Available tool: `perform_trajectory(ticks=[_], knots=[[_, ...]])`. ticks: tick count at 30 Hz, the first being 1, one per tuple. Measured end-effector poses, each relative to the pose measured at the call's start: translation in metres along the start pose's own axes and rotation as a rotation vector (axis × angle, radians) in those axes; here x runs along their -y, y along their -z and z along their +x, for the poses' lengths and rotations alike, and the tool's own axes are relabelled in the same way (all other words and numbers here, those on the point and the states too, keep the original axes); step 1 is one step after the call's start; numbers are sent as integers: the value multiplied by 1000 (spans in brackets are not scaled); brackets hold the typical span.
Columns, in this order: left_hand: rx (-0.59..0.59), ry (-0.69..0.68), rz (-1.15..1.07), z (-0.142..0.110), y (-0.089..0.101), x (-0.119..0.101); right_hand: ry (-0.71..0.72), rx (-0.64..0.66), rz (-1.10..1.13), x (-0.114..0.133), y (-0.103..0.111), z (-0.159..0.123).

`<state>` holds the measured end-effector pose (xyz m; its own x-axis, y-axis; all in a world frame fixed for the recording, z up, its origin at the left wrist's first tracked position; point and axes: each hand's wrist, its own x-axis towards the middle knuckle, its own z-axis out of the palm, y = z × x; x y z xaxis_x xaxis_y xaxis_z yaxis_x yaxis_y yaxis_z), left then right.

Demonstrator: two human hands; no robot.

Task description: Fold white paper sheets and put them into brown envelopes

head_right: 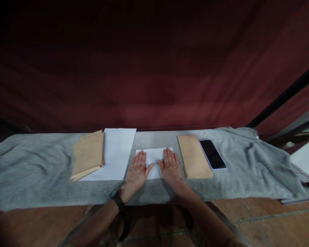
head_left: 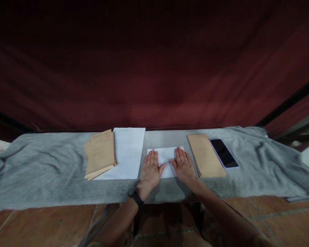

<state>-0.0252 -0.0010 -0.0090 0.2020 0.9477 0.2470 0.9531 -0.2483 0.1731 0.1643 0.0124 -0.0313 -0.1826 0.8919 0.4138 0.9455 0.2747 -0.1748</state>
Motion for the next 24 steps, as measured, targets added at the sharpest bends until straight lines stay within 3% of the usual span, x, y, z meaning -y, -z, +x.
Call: perform_trajectory(ticks=[11, 19, 24], knots=[[-63, 136, 30, 4, 5, 1, -71, -57, -36, -13, 13, -12], [56, -108, -28, 24, -3, -30, 59, 159, 85, 9, 17, 20], [96, -161, 1, 28, -10, -24, 104, 201, 115, 18, 5, 22]])
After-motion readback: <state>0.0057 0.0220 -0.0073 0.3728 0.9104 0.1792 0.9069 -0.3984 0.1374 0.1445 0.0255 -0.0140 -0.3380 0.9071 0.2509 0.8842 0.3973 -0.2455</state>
